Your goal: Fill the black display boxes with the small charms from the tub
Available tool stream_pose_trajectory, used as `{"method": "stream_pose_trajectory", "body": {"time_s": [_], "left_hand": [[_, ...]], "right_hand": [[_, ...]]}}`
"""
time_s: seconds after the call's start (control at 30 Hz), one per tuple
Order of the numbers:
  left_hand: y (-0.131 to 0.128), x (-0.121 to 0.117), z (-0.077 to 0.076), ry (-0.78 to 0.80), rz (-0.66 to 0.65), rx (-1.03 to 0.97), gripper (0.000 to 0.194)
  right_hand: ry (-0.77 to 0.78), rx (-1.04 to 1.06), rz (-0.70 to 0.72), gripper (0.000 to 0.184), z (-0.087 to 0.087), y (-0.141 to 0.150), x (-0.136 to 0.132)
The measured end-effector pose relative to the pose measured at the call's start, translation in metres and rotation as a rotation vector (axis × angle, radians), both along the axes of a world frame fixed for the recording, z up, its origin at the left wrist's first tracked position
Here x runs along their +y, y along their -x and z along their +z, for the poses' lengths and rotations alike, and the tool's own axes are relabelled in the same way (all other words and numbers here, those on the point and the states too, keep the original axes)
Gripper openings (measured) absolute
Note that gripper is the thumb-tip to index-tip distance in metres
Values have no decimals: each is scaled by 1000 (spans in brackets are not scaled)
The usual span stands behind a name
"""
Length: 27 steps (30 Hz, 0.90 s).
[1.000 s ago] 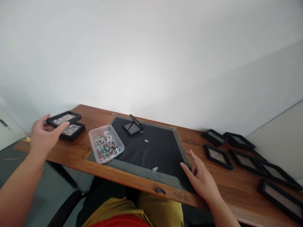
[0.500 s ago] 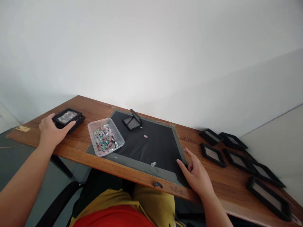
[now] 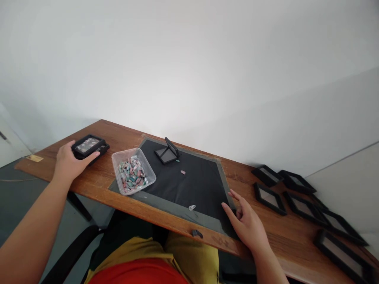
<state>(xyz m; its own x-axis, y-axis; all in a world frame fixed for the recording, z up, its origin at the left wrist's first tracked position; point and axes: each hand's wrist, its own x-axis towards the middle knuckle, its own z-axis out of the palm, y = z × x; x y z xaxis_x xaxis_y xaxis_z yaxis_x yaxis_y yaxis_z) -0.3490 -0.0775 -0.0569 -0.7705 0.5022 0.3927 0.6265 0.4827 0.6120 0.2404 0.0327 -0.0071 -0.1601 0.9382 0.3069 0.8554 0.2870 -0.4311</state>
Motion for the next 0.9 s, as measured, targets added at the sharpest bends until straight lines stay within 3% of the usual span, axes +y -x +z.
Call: {"method": "stream_pose_trajectory", "body": {"time_s": [0.13, 0.63, 0.9], "left_hand": [[-6, -2, 5, -13, 35, -75, 103], [-16, -9, 6, -73, 147, 36, 101], [-20, -18, 1, -118, 118, 98, 96]], "right_hand": [[13, -3, -3, 69, -1, -1, 0], [-4, -2, 10, 67, -6, -3, 1], [18, -14, -1, 68, -6, -2, 0]]}}
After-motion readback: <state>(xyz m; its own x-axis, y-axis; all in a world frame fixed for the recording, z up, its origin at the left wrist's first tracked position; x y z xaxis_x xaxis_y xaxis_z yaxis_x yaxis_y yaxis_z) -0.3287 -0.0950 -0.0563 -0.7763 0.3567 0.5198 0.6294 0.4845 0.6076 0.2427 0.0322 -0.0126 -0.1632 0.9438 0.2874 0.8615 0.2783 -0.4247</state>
